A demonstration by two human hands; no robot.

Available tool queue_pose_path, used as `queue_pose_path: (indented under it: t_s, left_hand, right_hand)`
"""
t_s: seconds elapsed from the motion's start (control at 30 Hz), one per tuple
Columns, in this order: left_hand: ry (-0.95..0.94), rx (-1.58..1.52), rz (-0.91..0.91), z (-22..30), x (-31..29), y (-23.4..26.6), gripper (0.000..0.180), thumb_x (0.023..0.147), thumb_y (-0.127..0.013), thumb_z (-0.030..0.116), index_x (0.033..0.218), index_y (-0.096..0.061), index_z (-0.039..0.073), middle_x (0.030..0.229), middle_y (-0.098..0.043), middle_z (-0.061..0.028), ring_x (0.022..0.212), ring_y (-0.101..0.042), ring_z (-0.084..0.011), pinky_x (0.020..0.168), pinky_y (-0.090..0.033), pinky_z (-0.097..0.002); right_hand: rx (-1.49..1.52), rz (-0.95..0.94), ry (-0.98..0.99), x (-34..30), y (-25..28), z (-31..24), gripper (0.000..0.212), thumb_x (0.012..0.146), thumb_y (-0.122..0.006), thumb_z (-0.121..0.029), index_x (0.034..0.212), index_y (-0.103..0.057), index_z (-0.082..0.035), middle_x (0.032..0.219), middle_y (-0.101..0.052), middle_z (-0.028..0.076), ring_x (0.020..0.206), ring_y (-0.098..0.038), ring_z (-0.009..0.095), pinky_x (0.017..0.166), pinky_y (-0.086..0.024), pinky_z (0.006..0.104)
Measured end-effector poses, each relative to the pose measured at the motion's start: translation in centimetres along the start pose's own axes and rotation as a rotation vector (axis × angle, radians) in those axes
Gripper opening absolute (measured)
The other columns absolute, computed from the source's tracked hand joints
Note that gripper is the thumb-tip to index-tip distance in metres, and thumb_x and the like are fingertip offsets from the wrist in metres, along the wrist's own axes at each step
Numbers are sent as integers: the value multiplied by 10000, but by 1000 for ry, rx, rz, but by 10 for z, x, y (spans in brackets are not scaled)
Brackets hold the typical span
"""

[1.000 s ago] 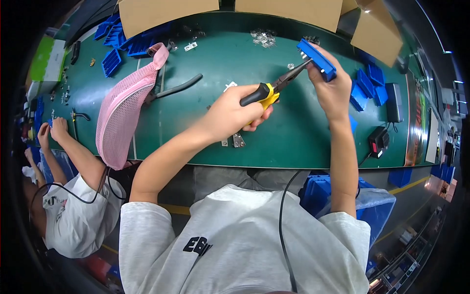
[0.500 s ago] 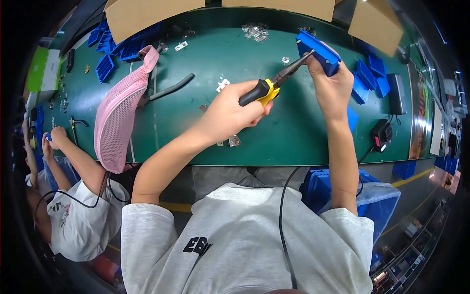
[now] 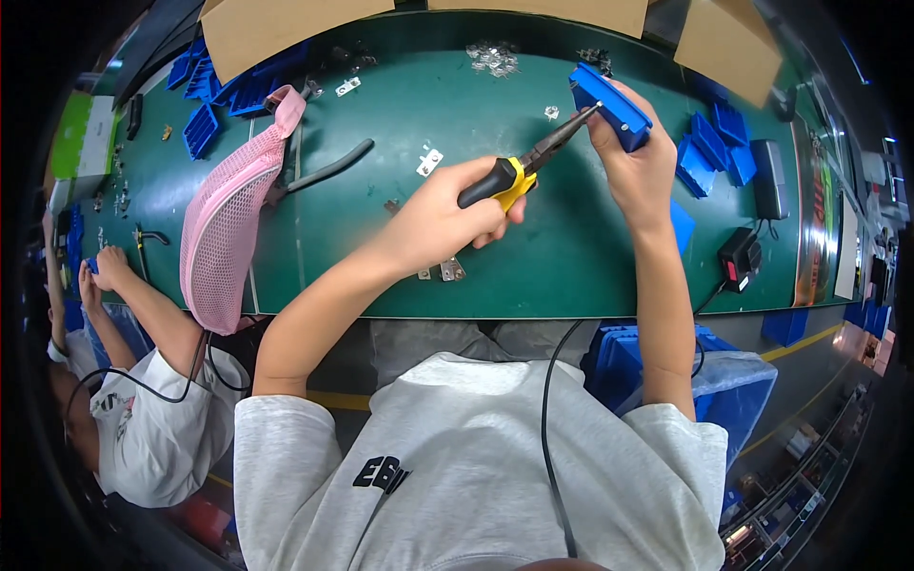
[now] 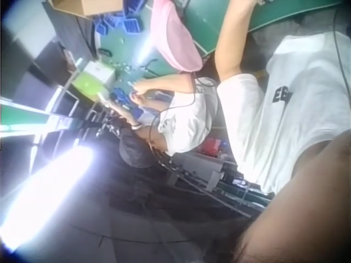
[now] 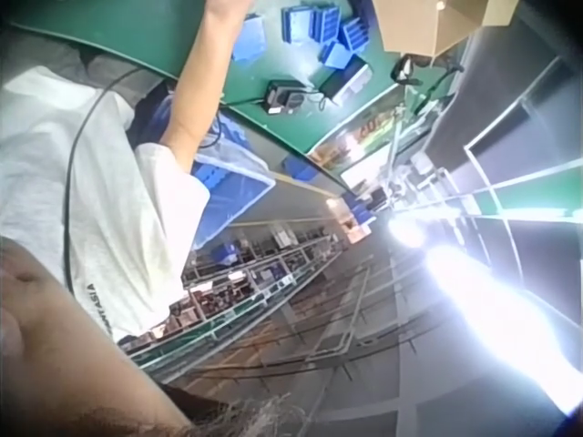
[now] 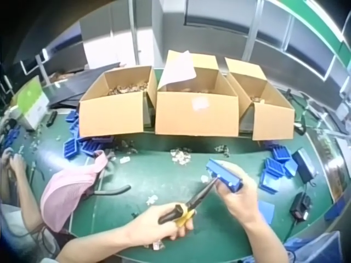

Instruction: The person assembles small metal components into a blue plastic housing using needle-nose pliers.

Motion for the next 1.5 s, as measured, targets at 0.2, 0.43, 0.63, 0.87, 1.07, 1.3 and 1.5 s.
queue_pose_path:
  t_s: [0.2, 0.43, 0.63, 0.87, 1.07, 1.3, 1.5]
  left_hand:
    - [71, -101, 39, 0, -4, -2, 393, 732, -399, 38, 1091, -507, -80, 865, -539, -66, 682, -484, -88, 542, -414, -202]
    - [50, -76, 56, 5, -3, -1, 389, 728, -397, 37, 1082, -508, -82, 855, -536, -67, 672, -480, -89, 537, -410, -206]
    - [7, -1, -75, 1, -1, 0, 461, 719, -393, 17, 1157, -504, -77, 997, -606, -135, 802, -599, -158, 681, -501, -274]
    - [24, 32, -65, -1, -1, -3, 507, 769, -415, 23, 1267, -462, -56, 1173, -592, -157, 1020, -591, -193, 845, -489, -297]
    - [29, 41, -96, -4, 0, -5, 466, 824, -445, 50, 1282, -457, -37, 1185, -594, -122, 1005, -589, -158, 817, -489, -271]
    - [42, 63, -88, 0, -2, -5, 472, 817, -453, 58, 1281, -466, -25, 1182, -600, -108, 996, -586, -141, 791, -489, -259]
    - [33, 81, -49, -1, -3, -2, 460, 820, -458, 68, 1273, -486, -10, 1171, -612, -87, 918, -586, -119, 770, -491, -256]
  right_hand:
    - [-85, 106, -15, -6, -3, -3, 295, 834, -702, -116, 1092, -631, 8, 808, -670, 47, 703, -589, 67, 654, -486, 202]
    - [15, 165, -76, -7, -6, -4, 295, 849, -694, -125, 1084, -621, 39, 806, -668, 42, 701, -592, 72, 651, -488, 207]
    - [-40, 128, -107, -2, 0, 11, 347, 841, -705, -164, 1120, -597, 10, 847, -673, 56, 754, -600, 89, 699, -489, 226]
    - [43, 84, -146, -4, -3, 11, 313, 846, -675, -115, 1125, -593, 2, 884, -682, 71, 807, -631, 108, 739, -506, 250]
    - [-79, 66, -96, -2, -3, 9, 301, 803, -677, -21, 1095, -607, -8, 1024, -667, 112, 897, -654, 177, 794, -515, 283]
    - [-120, 52, -11, -2, -5, 6, 311, 787, -695, -29, 1085, -608, -7, 1092, -644, 129, 946, -647, 226, 820, -515, 305]
    - [-62, 42, -14, -1, -4, 10, 309, 780, -664, 9, 1083, -605, -2, 1108, -634, 132, 951, -648, 235, 820, -521, 313]
Point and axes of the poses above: each hand's wrist, its own x-axis towards the middle knuckle, its own y-axis out of the back of the hand, z = x × y, the point moved 5 cm from there along x, towards the middle knuckle
